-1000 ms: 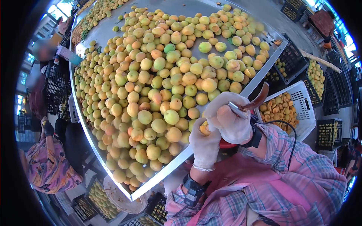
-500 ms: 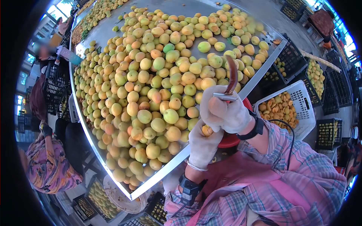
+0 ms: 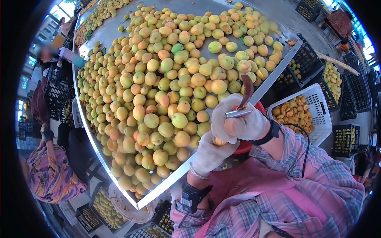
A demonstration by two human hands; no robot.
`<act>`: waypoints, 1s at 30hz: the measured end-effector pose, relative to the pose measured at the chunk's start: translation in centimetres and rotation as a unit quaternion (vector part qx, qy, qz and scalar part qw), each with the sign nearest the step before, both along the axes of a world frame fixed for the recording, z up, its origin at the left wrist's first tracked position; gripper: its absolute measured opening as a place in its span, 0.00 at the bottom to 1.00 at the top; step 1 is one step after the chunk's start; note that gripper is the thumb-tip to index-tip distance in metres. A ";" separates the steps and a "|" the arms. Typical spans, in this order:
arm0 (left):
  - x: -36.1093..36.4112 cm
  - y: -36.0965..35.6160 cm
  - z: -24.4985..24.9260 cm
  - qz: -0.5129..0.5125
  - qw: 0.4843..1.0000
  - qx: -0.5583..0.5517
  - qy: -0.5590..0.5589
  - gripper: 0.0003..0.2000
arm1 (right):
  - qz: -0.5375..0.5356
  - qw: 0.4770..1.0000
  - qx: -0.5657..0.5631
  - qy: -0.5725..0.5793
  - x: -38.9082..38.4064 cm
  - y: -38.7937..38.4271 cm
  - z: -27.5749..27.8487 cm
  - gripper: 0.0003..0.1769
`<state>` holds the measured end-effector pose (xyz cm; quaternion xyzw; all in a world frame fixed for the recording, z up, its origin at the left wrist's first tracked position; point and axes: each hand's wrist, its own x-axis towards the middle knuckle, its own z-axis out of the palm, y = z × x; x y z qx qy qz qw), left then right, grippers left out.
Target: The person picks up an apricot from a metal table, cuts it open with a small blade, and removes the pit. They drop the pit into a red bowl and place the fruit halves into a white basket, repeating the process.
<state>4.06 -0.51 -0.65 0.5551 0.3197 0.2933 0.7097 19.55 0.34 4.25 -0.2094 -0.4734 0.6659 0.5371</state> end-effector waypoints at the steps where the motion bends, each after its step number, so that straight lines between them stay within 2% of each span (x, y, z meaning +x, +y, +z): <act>1: -0.1 0.0 0.1 -0.012 1.000 -0.013 -0.007 0.10 | -0.001 0.999 -0.025 0.020 0.0 -0.1 -0.1 0.20; 2: -0.3 0.1 0.2 -0.012 1.000 -0.014 -0.007 0.10 | -0.002 0.998 -0.051 0.040 -0.1 -0.2 -0.2 0.24; 3: -0.5 0.2 0.3 -0.033 0.999 -0.024 0.003 0.10 | -0.002 0.998 -0.051 0.040 -0.1 0.0 -0.2 0.24; 5: -0.7 0.3 0.3 -0.054 0.998 -0.035 0.014 0.10 | 0.015 0.999 0.039 0.003 -0.2 0.4 -0.2 0.24; 6: -0.8 0.3 0.1 -0.065 0.997 -0.043 0.005 0.11 | 0.015 0.999 0.038 0.004 -0.1 0.4 -0.5 0.24; 8: -0.8 0.1 -0.7 -0.077 0.996 -0.052 -0.004 0.11 | 0.076 0.993 -0.007 0.090 -0.1 0.5 -1.4 0.22; 9: -0.7 0.0 -1.6 -0.083 0.996 -0.018 -0.022 0.11 | 0.076 0.993 -0.007 0.090 -0.4 0.2 -1.3 0.22; 11: -0.8 0.1 -2.5 -0.088 0.995 0.015 -0.041 0.12 | 0.099 0.984 -0.101 0.112 -1.1 -0.4 -1.0 0.21; 13: -1.0 0.6 -2.8 -0.141 0.982 0.102 -0.075 0.12 | 0.076 0.986 -0.082 0.124 -1.1 -0.4 -1.0 0.21; 14: -0.7 0.8 -2.1 -0.143 0.981 0.103 -0.075 0.12 | 0.053 0.987 -0.062 0.135 -1.1 -0.4 -1.0 0.21; 16: -0.1 0.7 -0.4 -0.123 0.992 0.015 -0.020 0.10 | 0.048 0.986 -0.056 0.146 -0.7 0.0 -0.7 0.23; 17: 0.1 0.8 -0.5 -0.125 0.992 0.016 -0.020 0.10 | 0.040 0.984 -0.066 0.163 -0.5 0.1 -0.7 0.23; 18: 0.3 0.8 -0.8 -0.122 0.991 -0.039 -0.043 0.11 | 0.032 0.980 -0.075 0.180 -0.4 0.1 -0.6 0.24; 19: 0.5 0.8 -1.0 -0.119 0.986 -0.095 -0.065 0.12 | -0.001 0.984 -0.092 0.152 -0.3 -0.1 -0.3 0.24; 22: 1.0 0.4 -0.9 -0.114 0.984 -0.132 -0.032 0.16 | -0.015 0.990 -0.082 0.118 0.8 0.1 -0.3 0.23; 23: 1.3 0.1 -1.0 -0.114 0.984 -0.132 -0.031 0.16 | -0.068 0.995 -0.037 0.061 1.2 -0.1 -0.5 0.24; 25: 1.9 -0.6 -1.3 -0.078 0.997 -0.012 0.011 0.20 | -0.056 0.994 -0.037 0.084 2.3 -0.4 0.0 0.24; 26: 2.1 -0.7 -0.9 -0.076 0.997 -0.012 0.012 0.20 | -0.060 0.994 -0.026 0.089 2.7 -0.5 -0.1 0.24; 28: 2.6 -0.9 0.2 -0.055 0.985 0.157 0.043 0.20 | -0.077 0.993 -0.019 0.091 3.4 -0.6 0.0 0.25; 30: 2.8 -1.3 -0.4 -0.051 0.980 0.185 0.049 0.18 | -0.105 0.991 -0.010 0.088 4.1 -1.1 0.3 0.25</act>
